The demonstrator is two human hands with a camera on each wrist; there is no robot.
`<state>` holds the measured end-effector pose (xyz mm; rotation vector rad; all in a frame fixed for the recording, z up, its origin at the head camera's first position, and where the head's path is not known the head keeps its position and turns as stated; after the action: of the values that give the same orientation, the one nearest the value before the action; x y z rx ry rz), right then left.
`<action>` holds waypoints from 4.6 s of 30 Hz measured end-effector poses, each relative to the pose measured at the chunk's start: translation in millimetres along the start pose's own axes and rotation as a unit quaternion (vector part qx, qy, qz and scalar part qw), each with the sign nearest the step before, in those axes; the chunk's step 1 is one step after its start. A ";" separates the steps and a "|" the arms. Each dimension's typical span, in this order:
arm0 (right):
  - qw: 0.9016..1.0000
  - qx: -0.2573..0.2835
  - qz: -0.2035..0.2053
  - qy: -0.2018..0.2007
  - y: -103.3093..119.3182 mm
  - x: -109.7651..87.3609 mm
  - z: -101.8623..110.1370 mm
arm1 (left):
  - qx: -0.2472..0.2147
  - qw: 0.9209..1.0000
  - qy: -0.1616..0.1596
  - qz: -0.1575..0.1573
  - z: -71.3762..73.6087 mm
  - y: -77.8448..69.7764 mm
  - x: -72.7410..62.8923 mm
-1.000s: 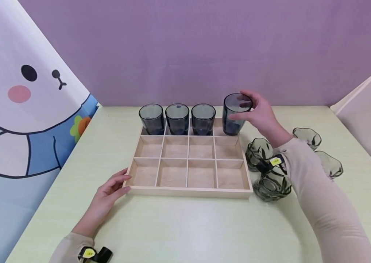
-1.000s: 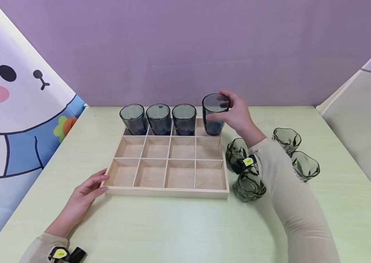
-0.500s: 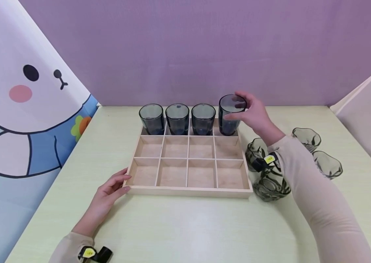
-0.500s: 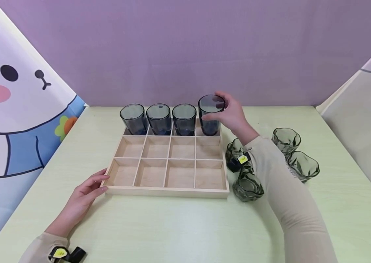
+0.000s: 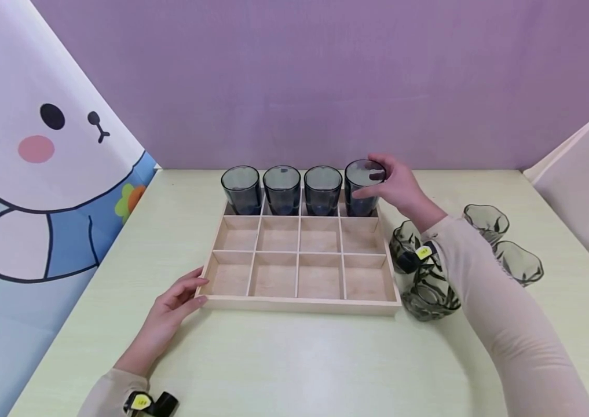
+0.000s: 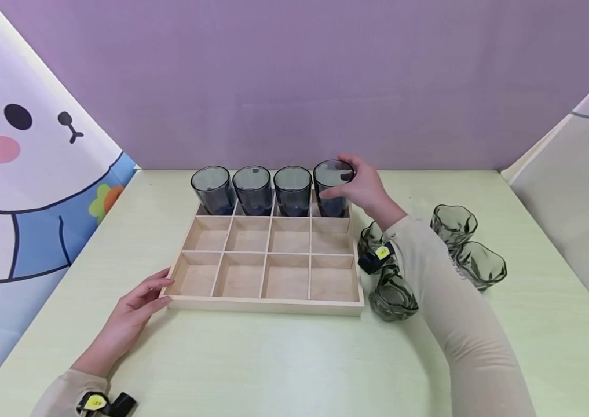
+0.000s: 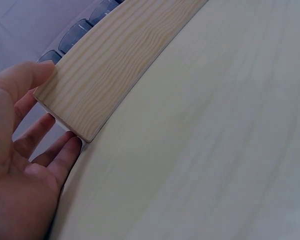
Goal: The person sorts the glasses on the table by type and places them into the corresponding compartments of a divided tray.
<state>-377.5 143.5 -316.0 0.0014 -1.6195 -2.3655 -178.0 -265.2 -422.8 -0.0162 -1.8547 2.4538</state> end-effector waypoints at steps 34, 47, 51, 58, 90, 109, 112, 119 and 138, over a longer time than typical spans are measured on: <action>0.996 -0.004 -0.028 0.080 -20.2 3.1 -9.3 | -0.010 1.000 -0.003 -0.012 -0.2 -1.5 -2.0; 0.992 -0.049 -0.038 0.108 -18.3 2.9 -12.3 | -0.005 1.000 -0.003 -0.005 -0.1 -1.0 -1.8; 0.989 -0.077 -0.043 0.120 -17.0 -1.1 -11.9 | -0.005 1.000 -0.004 -0.002 0.2 -0.2 -1.5; 0.989 -0.097 -0.039 0.108 -5.4 -15.8 1.1 | -0.008 1.000 0.000 -0.005 -0.1 0.5 -0.8; 0.989 -0.092 -0.010 0.114 -10.1 -83.0 38.6 | -0.006 1.000 -0.001 0.009 -1.1 3.9 1.5; 0.992 -0.089 0.017 0.087 -19.5 -122.9 46.8 | 0.002 1.000 -0.007 0.007 -0.1 0.7 -1.0; 0.994 -0.076 0.016 0.078 -21.2 -129.5 47.8 | 0.003 1.000 -0.007 0.011 -0.3 0.6 -1.0; 0.996 -0.065 0.008 0.063 -30.5 -147.2 52.9 | 0.002 1.000 -0.007 0.021 -0.9 1.7 -0.9; 0.983 -0.022 0.126 0.131 -42.2 -190.2 49.3 | 0.002 1.000 -0.007 0.019 -1.0 0.1 -0.7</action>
<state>-211.4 245.5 -365.1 0.0893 -1.3566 -2.1083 -177.3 -264.3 -423.2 -0.0356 -1.8732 2.4877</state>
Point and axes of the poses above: each hand's wrist, its own x-axis towards the middle knuckle, its own z-axis out of the back of the hand, y = z × x, the point moved 9 cm from there along x, towards the middle knuckle, and after that the axes turned 5 degrees about z, right-handed, at the moved point
